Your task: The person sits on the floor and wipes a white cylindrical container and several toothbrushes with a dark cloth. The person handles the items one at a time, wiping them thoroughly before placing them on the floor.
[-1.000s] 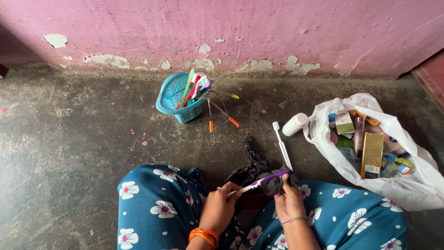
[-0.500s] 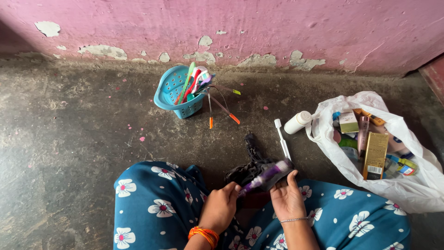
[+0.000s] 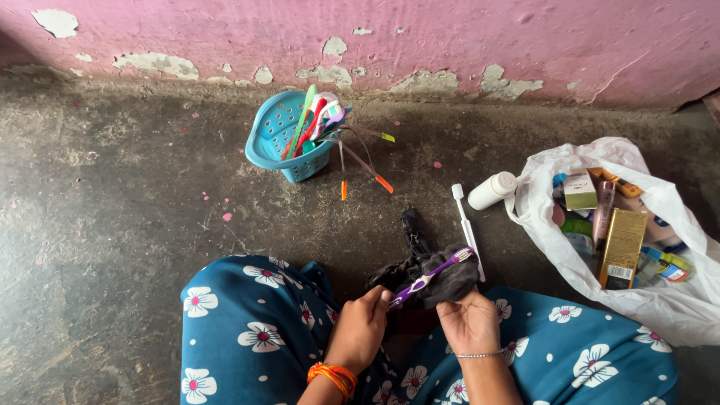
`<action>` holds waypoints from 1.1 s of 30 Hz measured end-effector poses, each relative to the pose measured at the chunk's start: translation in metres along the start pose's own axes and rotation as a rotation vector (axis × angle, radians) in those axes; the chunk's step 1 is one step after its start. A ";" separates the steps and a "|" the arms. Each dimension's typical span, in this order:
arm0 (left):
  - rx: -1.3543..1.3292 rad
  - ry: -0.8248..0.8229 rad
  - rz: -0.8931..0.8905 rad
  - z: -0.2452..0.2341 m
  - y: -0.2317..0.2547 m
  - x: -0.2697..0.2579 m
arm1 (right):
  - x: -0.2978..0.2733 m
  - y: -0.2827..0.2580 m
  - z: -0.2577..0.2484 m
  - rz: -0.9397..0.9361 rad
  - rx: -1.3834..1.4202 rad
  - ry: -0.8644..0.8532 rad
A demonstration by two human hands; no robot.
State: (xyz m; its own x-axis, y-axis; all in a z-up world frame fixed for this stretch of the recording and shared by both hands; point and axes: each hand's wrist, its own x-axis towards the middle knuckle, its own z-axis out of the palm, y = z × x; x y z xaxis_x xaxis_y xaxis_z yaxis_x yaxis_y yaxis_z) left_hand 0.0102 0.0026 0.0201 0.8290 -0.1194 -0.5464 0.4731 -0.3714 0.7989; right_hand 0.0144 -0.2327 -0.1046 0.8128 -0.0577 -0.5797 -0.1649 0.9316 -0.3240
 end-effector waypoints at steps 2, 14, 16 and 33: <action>-0.025 -0.003 0.003 0.000 -0.001 0.001 | 0.010 0.001 -0.013 -0.009 0.024 0.008; 0.229 0.039 0.129 0.005 -0.006 -0.002 | -0.002 0.014 -0.003 0.197 -0.291 0.164; 0.313 -0.030 0.066 0.006 -0.006 -0.002 | -0.008 0.012 0.007 0.147 -0.286 0.127; 0.204 -0.108 0.010 -0.003 -0.007 -0.010 | 0.015 -0.001 -0.030 -0.188 -0.164 0.031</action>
